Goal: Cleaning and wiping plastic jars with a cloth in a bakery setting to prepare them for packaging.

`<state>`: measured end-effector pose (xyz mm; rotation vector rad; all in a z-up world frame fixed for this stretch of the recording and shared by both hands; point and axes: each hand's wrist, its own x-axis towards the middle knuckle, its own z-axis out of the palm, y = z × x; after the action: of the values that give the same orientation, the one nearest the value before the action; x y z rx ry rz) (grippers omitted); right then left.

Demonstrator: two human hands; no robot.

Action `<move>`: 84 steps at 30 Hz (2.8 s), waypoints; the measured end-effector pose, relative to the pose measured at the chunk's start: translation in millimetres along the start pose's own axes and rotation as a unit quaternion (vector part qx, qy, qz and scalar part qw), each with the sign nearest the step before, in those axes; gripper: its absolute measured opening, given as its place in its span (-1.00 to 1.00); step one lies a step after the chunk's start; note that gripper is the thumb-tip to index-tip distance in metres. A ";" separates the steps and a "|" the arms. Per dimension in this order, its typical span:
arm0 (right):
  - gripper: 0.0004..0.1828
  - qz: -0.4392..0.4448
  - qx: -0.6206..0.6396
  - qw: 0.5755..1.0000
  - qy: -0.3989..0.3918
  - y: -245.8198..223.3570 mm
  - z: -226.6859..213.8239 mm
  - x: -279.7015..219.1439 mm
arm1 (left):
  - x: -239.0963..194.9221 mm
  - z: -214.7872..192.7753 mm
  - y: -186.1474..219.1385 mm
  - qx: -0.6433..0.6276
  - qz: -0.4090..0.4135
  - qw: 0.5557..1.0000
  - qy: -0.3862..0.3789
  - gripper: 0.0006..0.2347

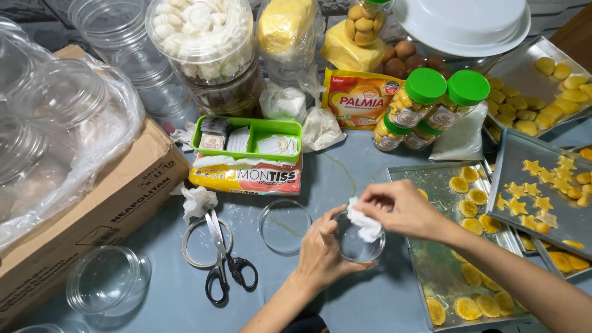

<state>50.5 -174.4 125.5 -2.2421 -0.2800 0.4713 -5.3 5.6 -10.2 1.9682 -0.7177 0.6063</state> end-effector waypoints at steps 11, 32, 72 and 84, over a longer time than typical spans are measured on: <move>-0.42 -0.121 -0.087 0.983 0.109 16.8 13.3 17.5 | 10.3 -18.7 7.8 0.034 0.067 0.996 -0.046 -0.30; -0.61 0.246 -0.404 0.767 0.434 224.4 -116.7 -250.5 | 39.2 53.1 76.8 0.041 -0.185 0.913 -0.362 -0.62; -0.67 0.230 0.128 0.679 0.685 442.5 -197.7 -365.5 | 27.1 91.2 75.6 -0.288 -0.473 0.801 -0.226 -0.35; -0.70 0.302 0.226 0.670 0.639 380.9 -179.1 -307.8 | 28.7 94.5 77.8 -0.276 -0.500 0.793 -0.211 -0.35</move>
<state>-135.2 -649.6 18.2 -1.5982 1.2037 -0.7193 -27.3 -116.1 12.5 1.6031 0.0077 -0.6473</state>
